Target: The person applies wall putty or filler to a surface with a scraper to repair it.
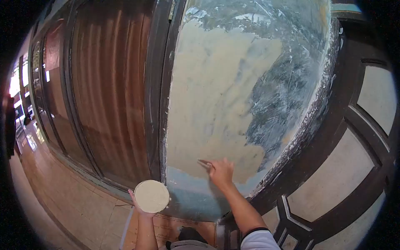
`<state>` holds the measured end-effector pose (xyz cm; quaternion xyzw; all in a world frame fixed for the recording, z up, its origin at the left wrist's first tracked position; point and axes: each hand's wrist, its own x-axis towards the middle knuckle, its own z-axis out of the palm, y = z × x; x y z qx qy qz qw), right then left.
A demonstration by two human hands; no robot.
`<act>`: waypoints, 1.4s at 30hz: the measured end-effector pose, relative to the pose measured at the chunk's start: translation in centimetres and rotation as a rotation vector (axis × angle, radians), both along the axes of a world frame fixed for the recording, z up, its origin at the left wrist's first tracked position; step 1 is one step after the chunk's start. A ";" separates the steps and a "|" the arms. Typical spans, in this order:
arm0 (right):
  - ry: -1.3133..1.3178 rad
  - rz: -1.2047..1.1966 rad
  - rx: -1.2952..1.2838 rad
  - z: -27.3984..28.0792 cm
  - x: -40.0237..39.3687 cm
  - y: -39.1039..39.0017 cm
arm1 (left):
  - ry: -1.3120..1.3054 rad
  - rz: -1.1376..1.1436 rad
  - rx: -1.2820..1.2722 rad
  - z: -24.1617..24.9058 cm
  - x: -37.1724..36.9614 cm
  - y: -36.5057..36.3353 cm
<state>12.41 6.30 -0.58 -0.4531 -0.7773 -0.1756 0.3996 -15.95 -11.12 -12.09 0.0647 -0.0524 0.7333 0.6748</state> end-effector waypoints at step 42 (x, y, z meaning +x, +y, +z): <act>-0.326 0.797 -0.064 10.8 -1.7 -7.8 | 0.230 0.056 -0.071 11.7 1.5 3.2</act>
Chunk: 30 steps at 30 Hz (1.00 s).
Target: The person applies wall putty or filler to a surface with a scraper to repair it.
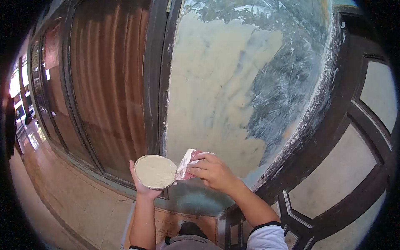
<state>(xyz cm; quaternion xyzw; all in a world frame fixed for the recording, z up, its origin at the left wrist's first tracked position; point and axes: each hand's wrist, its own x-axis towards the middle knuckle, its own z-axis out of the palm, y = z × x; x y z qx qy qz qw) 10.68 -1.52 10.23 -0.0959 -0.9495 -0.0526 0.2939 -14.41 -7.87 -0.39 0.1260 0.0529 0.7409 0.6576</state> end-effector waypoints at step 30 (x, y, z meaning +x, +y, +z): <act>0.530 -0.582 -0.036 -7.4 4.9 5.8 | -0.011 -0.053 0.148 -0.9 -0.5 -0.2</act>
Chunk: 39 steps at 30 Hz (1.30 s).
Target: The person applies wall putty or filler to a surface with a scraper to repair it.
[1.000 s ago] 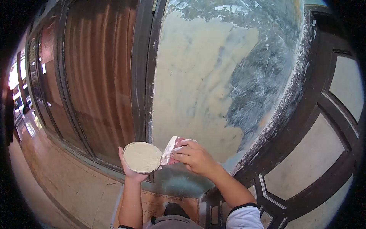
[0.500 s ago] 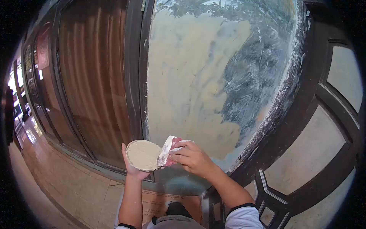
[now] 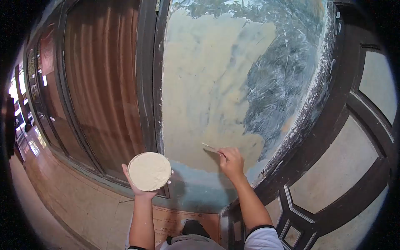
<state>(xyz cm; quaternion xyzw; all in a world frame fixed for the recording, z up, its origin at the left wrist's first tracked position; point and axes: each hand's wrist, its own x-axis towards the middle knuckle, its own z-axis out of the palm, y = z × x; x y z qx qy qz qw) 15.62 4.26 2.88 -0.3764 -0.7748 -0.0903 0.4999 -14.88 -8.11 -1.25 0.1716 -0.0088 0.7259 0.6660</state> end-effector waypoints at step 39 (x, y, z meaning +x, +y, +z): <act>-0.002 -0.167 -0.242 -4.6 -1.6 2.7 | -0.009 0.054 0.023 -1.9 -2.1 -0.4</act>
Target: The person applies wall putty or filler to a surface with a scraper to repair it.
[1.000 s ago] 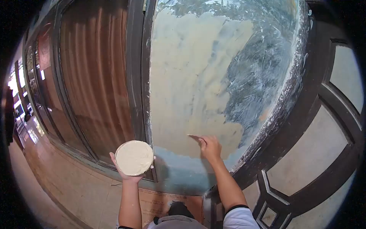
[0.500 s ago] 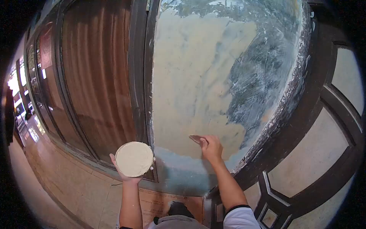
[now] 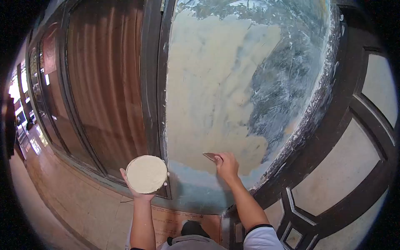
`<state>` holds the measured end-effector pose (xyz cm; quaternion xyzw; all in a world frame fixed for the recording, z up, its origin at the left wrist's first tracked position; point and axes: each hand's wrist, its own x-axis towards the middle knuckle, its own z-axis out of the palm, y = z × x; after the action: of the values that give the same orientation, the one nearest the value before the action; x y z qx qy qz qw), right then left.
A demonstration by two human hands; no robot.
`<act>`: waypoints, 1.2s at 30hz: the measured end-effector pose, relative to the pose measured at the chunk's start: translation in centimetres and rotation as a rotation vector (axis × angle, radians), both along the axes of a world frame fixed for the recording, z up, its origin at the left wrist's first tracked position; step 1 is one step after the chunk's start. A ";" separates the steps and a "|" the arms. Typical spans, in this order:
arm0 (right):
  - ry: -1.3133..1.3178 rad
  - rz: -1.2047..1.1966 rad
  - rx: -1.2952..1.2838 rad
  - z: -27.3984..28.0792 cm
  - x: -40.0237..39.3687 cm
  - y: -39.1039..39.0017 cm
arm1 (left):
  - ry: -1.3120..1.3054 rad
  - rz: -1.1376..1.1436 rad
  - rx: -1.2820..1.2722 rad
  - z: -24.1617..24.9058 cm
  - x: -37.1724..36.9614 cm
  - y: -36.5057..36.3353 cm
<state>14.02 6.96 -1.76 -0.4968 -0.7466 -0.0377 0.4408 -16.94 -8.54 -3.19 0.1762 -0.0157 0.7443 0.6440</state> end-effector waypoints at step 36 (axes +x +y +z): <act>0.133 0.031 0.053 0.7 0.5 -0.1 | -0.009 0.093 -0.049 -0.3 -0.8 -1.7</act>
<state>14.50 6.87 -1.10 -0.4748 -0.7219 -0.0179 0.5030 -17.74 -10.29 -3.52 0.1577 0.0076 0.7744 0.6126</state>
